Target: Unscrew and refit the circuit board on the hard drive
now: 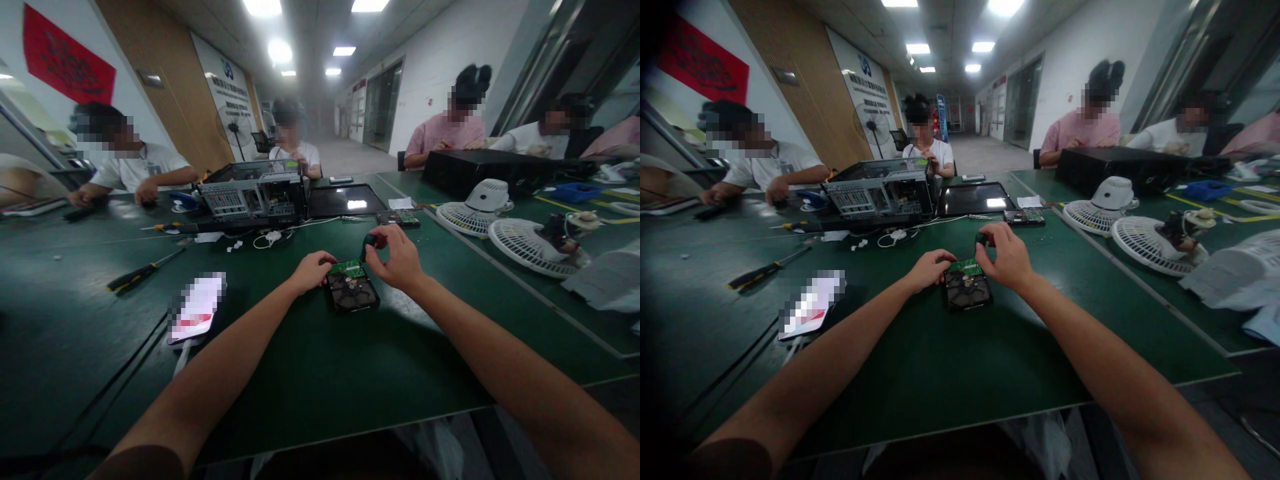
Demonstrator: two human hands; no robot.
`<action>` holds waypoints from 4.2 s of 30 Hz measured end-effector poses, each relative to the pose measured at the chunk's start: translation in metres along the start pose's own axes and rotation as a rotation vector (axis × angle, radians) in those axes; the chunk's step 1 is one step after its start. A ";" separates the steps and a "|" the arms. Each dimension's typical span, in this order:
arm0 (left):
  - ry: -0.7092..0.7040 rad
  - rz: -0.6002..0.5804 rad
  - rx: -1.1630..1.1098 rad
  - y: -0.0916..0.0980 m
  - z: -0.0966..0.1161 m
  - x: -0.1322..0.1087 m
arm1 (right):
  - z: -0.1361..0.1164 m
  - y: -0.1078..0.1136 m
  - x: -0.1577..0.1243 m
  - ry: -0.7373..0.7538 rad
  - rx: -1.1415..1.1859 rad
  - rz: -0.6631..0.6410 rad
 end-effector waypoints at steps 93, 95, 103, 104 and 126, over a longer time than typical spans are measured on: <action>-0.037 0.022 0.016 -0.001 -0.003 0.001 | 0.001 0.002 0.000 0.011 -0.041 0.077; -0.034 0.022 0.019 -0.001 -0.003 0.001 | 0.002 0.002 0.000 0.007 -0.041 0.071; -0.038 0.021 0.011 0.000 -0.004 0.001 | 0.001 0.001 0.001 0.038 0.012 0.081; -0.038 0.021 0.013 0.000 -0.003 0.001 | 0.001 0.001 0.001 0.031 0.007 0.076; -0.057 0.013 -0.004 -0.001 -0.005 0.002 | 0.002 0.001 0.001 0.017 -0.002 0.028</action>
Point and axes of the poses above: each hand's wrist, its own x-axis towards the middle knuckle, its own y-axis out of the back of the hand, z = x × y, the point moved 3 cm from there along x, towards the middle knuckle, and after that the axes turned 8 degrees about y, right-handed, at the moved point
